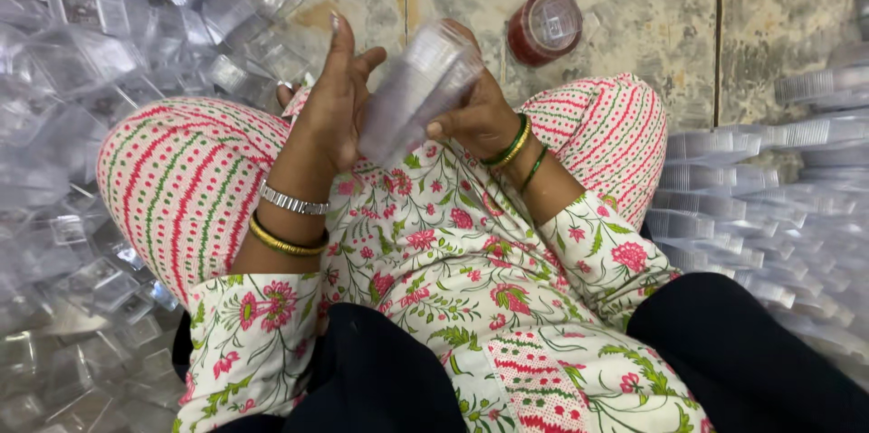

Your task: The person sits on the floor among large piles of clear plastic cups and stacks them by hand, picking up cups one at a time and aligning them into stacks, occasionally repositioning stacks on the floor beside them.

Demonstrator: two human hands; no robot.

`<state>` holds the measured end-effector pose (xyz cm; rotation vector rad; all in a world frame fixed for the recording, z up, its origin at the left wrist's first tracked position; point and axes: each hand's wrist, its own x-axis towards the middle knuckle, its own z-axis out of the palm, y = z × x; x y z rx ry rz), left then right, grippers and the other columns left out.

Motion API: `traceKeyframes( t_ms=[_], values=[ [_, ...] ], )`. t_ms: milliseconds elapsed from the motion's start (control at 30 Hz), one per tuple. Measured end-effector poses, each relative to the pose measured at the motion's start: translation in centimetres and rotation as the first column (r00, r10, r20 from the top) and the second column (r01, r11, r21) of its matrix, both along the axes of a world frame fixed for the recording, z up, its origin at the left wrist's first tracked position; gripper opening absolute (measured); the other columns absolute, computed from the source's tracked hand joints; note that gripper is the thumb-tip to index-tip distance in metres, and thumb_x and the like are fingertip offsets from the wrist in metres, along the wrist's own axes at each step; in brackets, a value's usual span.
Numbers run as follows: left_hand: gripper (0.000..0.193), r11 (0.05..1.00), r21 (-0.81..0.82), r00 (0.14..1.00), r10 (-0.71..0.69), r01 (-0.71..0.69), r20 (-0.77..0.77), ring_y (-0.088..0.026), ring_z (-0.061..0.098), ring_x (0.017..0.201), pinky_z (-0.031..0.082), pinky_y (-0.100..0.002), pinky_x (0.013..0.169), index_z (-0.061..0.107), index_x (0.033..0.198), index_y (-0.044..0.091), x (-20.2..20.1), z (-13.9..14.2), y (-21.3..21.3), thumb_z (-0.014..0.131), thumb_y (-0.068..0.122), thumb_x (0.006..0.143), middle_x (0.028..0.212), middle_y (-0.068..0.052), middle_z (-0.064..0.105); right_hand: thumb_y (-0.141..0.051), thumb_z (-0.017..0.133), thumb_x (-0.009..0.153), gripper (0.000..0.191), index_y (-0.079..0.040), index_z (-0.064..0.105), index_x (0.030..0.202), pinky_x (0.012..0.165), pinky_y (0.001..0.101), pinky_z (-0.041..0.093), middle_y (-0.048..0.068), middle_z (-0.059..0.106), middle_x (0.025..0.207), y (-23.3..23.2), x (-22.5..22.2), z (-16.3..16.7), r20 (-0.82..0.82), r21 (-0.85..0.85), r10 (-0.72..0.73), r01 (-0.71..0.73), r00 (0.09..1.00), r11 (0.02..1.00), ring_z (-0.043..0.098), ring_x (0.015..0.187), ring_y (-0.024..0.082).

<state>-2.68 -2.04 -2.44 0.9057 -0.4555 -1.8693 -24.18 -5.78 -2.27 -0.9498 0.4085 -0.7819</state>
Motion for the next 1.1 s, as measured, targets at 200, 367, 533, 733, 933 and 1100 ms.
traceKeyframes(
  t_ms=[200,367,533,733,933,1100],
  values=[
    [0.082,0.999,-0.021,0.989,-0.050,0.048,-0.142,-0.035,0.066,0.110,0.060,-0.042,0.084,0.029,0.154,-0.002,-0.1,-0.2,0.4,0.054,0.053,0.099,0.139,-0.035,0.053,0.015,0.079,0.083,0.065,0.004,0.051,0.141,0.114,0.0419,0.050,0.015,0.068,0.128,-0.6,-1.4,-0.6,0.047,0.083,0.035,-0.039,0.998,0.996,0.065,0.125,0.027],
    [0.066,0.999,0.031,0.977,-0.029,0.036,-0.210,-0.033,0.073,0.104,0.063,-0.042,0.082,0.035,0.151,0.001,-0.2,-0.6,0.4,0.053,0.041,0.102,0.126,-0.030,0.064,0.013,0.078,0.082,0.066,0.003,0.055,0.143,0.116,0.0418,0.049,0.014,0.069,0.130,-1.1,-1.9,-0.4,0.028,0.082,0.040,-0.042,0.999,0.996,0.065,0.126,0.026],
    [0.059,1.000,0.028,0.966,0.014,-0.007,-0.257,-0.032,0.071,0.110,0.063,-0.043,0.089,0.037,0.149,-0.001,-0.7,-0.9,0.2,0.049,0.039,0.107,0.132,-0.026,0.061,0.014,0.079,0.080,0.076,-0.002,0.049,0.148,0.123,0.0422,0.047,0.012,0.065,0.140,-0.9,-1.3,-0.6,0.056,0.109,0.057,-0.063,0.997,0.992,0.061,0.136,0.025],
    [0.069,0.998,0.062,0.961,-0.013,0.031,-0.276,-0.035,0.071,0.114,0.064,-0.043,0.089,0.039,0.147,-0.009,-0.7,-1.0,0.2,0.042,0.047,0.107,0.135,-0.029,0.061,0.014,0.080,0.081,0.076,-0.002,0.049,0.149,0.120,0.0428,0.048,0.011,0.065,0.138,-0.9,-1.3,-1.1,0.013,0.087,0.141,-0.142,0.990,0.986,0.062,0.133,0.024],
    [0.077,0.993,-0.092,0.989,0.082,-0.071,0.124,-0.031,0.067,0.124,0.059,-0.042,0.094,0.033,0.154,-0.003,-1.8,-1.3,0.2,0.044,0.056,0.105,0.146,-0.023,0.055,0.013,0.079,0.079,0.074,0.001,0.051,0.147,0.119,0.0422,0.048,0.012,0.067,0.136,-0.7,-1.2,-1.3,0.029,0.106,0.062,-0.065,0.998,0.992,0.063,0.131,0.025],
    [0.077,0.996,0.008,0.968,0.085,-0.090,0.236,-0.025,0.062,0.108,0.061,-0.047,0.074,0.033,0.154,0.007,-1.7,0.1,0.7,0.043,0.058,0.098,0.140,-0.015,0.051,0.013,0.079,0.075,0.071,-0.003,0.054,0.140,0.117,0.0442,0.049,0.011,0.068,0.130,-1.4,-1.8,-0.9,0.063,0.154,-0.012,0.002,0.998,0.988,0.064,0.129,0.027]
  ],
)
